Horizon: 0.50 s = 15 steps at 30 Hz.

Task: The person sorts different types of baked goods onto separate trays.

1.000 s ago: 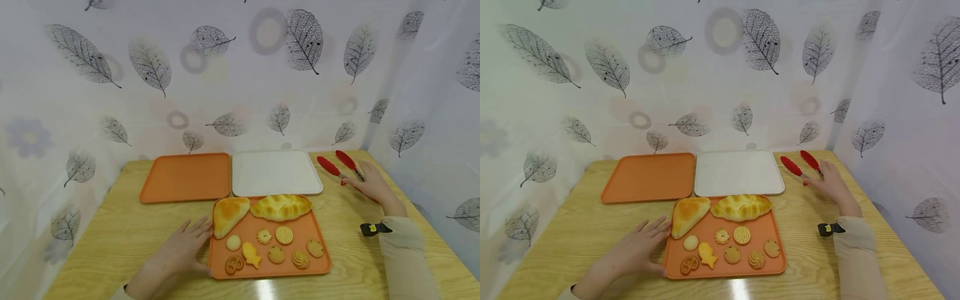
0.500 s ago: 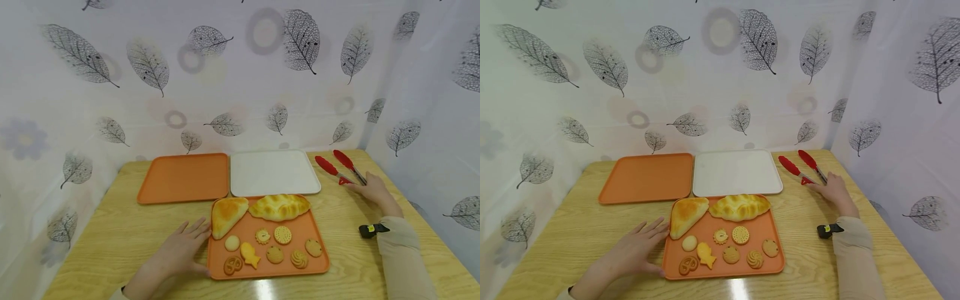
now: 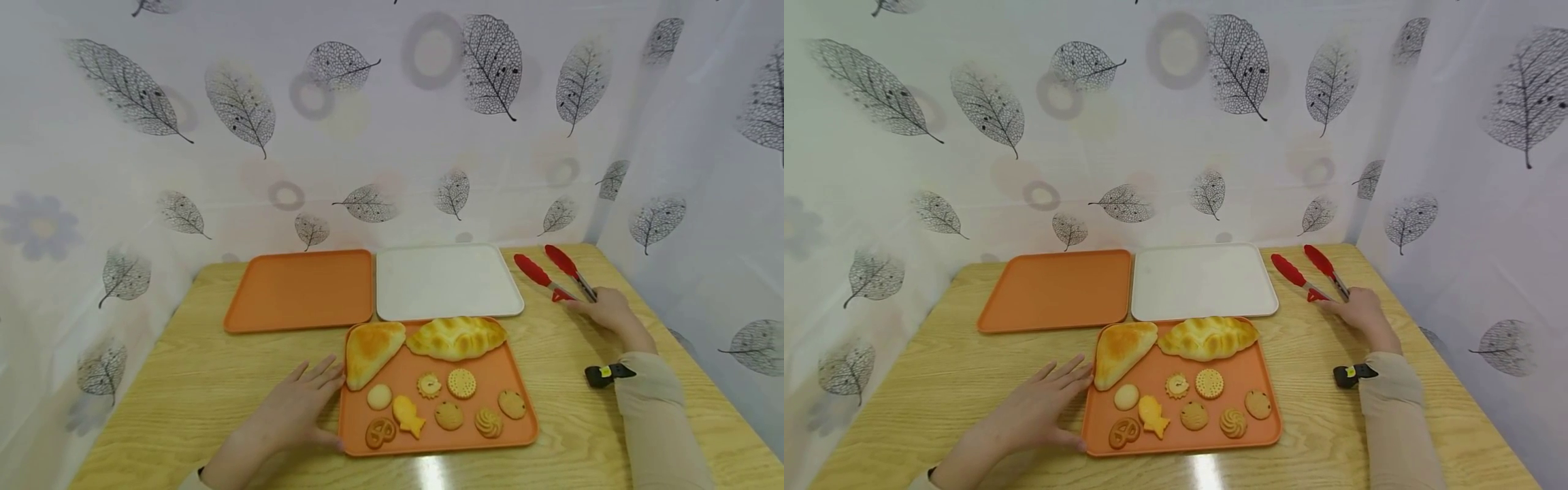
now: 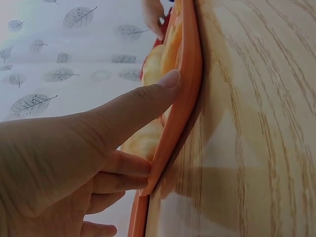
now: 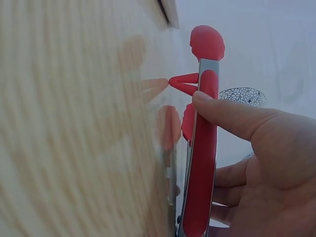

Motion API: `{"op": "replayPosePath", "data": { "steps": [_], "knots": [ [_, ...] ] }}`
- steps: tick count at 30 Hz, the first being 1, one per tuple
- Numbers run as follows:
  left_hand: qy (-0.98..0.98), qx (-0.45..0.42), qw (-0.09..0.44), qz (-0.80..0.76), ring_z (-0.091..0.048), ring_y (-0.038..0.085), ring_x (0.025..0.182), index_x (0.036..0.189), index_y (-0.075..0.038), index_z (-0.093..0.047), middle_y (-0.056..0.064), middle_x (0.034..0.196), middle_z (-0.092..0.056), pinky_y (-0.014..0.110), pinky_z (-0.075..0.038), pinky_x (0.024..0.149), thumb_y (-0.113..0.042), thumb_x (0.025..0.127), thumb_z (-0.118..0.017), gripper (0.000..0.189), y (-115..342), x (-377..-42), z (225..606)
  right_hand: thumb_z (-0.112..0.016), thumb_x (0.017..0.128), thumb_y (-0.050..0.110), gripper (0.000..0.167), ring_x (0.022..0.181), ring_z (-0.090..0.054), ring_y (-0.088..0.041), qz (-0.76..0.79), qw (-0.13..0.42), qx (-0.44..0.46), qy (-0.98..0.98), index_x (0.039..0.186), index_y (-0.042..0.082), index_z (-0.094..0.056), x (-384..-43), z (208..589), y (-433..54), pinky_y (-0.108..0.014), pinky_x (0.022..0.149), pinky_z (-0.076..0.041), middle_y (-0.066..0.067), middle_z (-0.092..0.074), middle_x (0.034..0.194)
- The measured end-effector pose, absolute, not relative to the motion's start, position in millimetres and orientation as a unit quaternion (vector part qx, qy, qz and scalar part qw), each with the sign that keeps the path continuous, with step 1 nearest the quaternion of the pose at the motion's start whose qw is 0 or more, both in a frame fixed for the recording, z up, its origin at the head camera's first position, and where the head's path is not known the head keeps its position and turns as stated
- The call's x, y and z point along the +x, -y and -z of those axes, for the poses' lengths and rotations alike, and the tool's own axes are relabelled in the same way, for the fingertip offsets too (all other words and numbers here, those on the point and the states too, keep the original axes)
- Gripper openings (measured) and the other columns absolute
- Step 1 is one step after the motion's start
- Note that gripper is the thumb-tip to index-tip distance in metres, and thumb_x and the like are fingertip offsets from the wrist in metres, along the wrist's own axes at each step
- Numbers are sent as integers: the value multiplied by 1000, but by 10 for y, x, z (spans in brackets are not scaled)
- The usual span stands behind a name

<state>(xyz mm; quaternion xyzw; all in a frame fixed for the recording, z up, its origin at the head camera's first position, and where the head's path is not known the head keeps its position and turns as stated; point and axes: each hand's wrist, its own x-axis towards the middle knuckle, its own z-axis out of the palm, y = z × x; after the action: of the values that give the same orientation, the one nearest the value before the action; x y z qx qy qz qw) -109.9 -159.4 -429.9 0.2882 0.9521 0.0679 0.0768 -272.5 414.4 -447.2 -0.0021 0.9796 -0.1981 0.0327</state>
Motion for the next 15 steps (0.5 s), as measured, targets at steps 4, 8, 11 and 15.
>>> {"op": "replayPosePath", "data": {
  "steps": [4, 8, 11, 15],
  "knots": [
    [-952, 288, 81, -69, -30, 30, 147, 141, -5, -50, 12, 155, -40, 57, -26, 118, -74, 64, -69, 105, 1597, -1097, 4283, -60, 90, 55, 66, 77, -53, -40, 167, 28, 3, -986, 92, -11, -55, -2718, 4439, -4149, -42, 67, -41, -29, -57, 82],
    [-951, 289, 83, -71, -30, 31, 147, 141, -4, -50, 13, 155, -40, 57, -26, 118, -74, 64, -69, 105, 1602, -1091, 4270, -60, 91, 52, 88, 108, -42, -59, 169, 28, 18, -985, 129, -24, -41, -2683, 4401, -4147, -64, 90, -35, -48, -45, 119],
    [-950, 290, 85, -72, -29, 31, 147, 142, -4, -49, 13, 155, -39, 57, -25, 118, -74, 65, -68, 105, 1604, -1093, 4267, -60, 91, 52, 95, 114, -31, -63, 175, 20, 31, -984, 135, -27, -30, -2645, 4373, -4131, -69, 95, -31, -52, -33, 127],
    [-949, 292, 88, -74, -29, 32, 148, 142, -3, -48, 13, 155, -39, 58, -25, 118, -73, 65, -69, 106, 1610, -1092, 4261, -61, 90, 54, 97, 116, -25, -65, 177, -7, 42, -983, 137, -25, -30, -2594, 4329, -4111, -70, 92, -32, -50, -28, 129]
  ]
}}
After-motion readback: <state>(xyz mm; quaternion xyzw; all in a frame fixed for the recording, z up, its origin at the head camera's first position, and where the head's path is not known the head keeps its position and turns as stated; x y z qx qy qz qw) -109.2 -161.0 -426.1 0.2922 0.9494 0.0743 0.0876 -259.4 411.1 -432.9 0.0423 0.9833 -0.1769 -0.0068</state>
